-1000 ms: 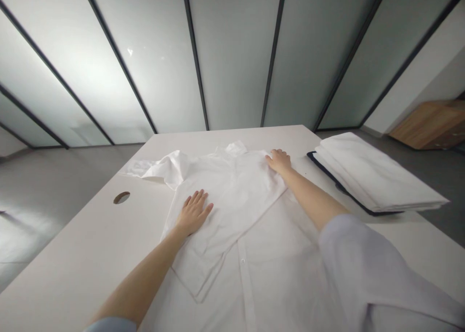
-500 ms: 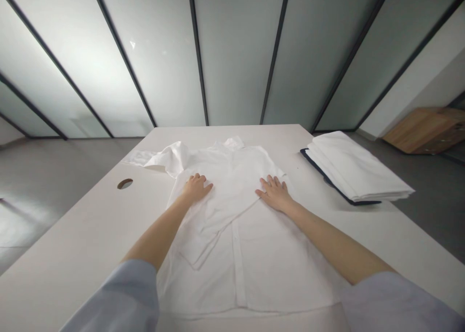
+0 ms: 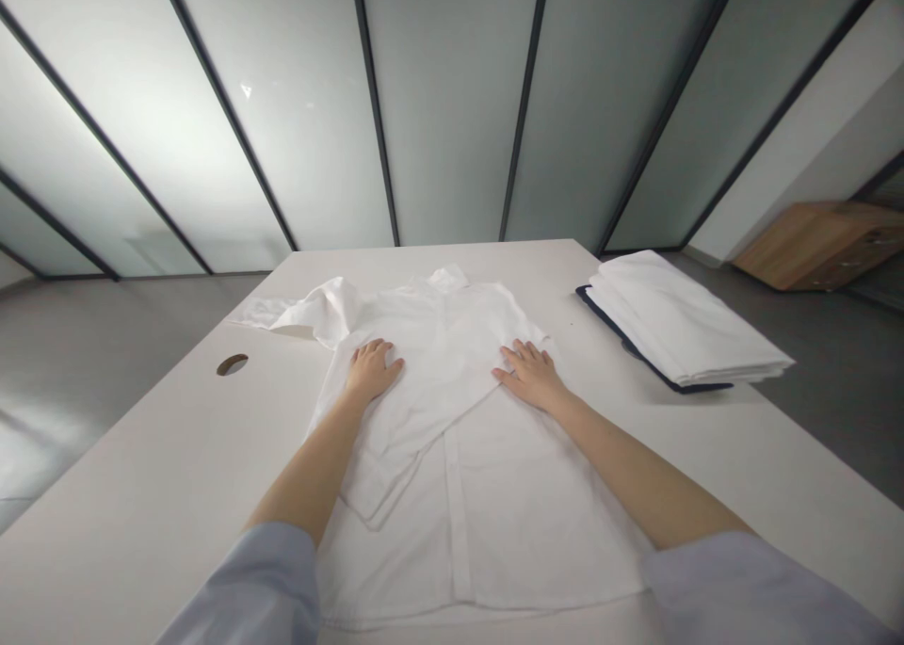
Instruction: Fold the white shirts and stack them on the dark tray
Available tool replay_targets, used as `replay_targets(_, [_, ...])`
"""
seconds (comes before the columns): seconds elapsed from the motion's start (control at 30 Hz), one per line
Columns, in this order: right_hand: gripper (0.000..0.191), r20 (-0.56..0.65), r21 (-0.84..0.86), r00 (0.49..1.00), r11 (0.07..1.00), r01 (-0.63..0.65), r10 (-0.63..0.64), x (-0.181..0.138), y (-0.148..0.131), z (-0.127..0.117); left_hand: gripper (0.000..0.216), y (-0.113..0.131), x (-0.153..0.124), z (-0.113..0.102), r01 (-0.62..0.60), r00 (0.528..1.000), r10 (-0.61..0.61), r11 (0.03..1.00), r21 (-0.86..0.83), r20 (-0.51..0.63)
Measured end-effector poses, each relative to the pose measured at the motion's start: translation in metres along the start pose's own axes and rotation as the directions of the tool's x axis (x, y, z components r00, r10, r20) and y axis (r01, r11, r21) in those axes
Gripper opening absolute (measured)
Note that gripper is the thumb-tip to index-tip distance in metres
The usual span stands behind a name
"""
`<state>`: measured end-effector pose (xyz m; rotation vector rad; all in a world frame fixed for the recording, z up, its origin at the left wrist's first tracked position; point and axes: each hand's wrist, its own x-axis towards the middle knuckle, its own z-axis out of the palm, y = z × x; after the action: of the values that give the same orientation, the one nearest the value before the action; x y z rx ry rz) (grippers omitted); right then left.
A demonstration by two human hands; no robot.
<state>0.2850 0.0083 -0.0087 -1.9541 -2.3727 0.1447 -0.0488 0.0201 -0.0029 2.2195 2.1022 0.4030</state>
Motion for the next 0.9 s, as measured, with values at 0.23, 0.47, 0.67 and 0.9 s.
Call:
replay_targets(0.23, [0.062,-0.013,-0.009,1.000,1.000,0.001,-0.001,-0.001,0.000,0.000,0.043,0.002,-0.001,-0.001,0.007,1.000,-0.007,1.000,-0.026,-0.011])
replay_targets(0.47, [0.062,-0.029,-0.008,1.000,1.000,0.003,-0.003,0.000,0.001,0.002,0.038,-0.002,0.002,0.004,0.008,0.999,-0.012,0.997,-0.078,-0.048])
replay_targets(0.67, [0.062,-0.041,-0.014,0.999,1.000,0.010,-0.010,0.000,0.002,0.003,0.021,-0.010,0.006,-0.003,0.208,0.922,-0.265,0.954,-0.216,-0.282])
replay_targets(0.9, [0.063,-0.051,-0.023,0.998,1.000,0.020,-0.021,0.001,0.003,0.007,0.027,-0.056,0.012,-0.009,0.337,0.665,-0.597,0.777,-0.533,-0.449])
